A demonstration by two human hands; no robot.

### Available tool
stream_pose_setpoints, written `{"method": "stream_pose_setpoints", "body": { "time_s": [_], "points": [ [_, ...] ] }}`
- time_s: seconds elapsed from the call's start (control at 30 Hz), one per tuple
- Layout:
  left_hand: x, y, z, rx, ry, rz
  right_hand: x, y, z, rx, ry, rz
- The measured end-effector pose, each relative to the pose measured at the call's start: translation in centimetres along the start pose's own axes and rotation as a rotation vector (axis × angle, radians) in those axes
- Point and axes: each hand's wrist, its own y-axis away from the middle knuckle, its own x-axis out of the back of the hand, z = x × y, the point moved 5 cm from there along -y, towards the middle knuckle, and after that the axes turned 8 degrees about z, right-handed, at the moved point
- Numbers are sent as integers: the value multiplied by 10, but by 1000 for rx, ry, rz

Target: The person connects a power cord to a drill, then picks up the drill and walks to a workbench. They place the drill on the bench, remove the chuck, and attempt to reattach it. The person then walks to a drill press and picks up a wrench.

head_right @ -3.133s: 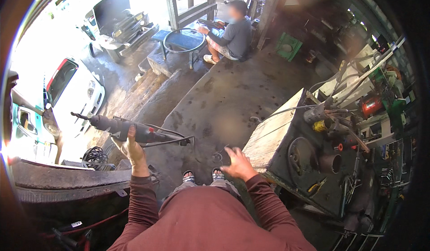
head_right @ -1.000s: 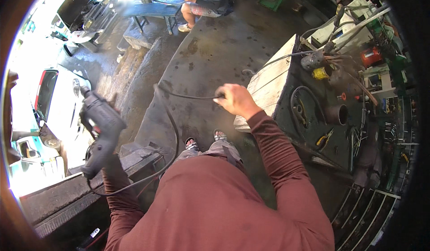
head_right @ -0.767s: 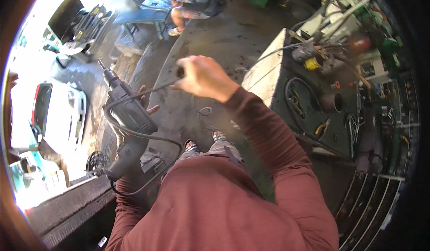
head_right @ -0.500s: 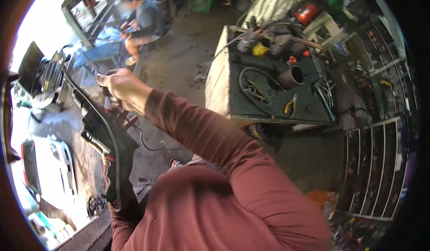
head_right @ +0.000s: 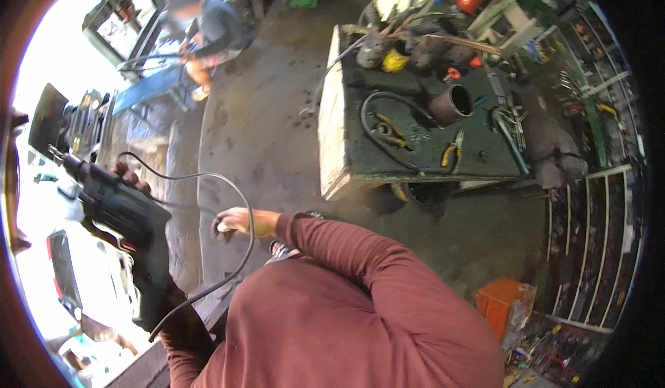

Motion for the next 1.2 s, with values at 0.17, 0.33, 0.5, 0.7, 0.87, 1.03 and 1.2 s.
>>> {"method": "stream_pose_setpoints", "body": {
  "time_s": [0.17,0.33,0.5,0.7,0.87,1.03,1.2],
  "points": [
    [-24,-6,66,-207,-233,216,71,84,43,-120,1292,316],
    [12,52,183,-121,-314,272,148,163,125,-365,715,608],
    [-16,78,149,-374,-386,472,145,162,107,-341,969,616],
    [13,109,146,-294,-305,413,153,170,81,-430,1268,592],
    [37,144,184,-358,-196,482,169,206,106,-496,1243,700],
    [50,153,197,-434,-181,548,126,200,86,-698,1300,678],
    [70,157,210,-424,-269,427,120,194,80,-611,1226,874]
  ]
}}
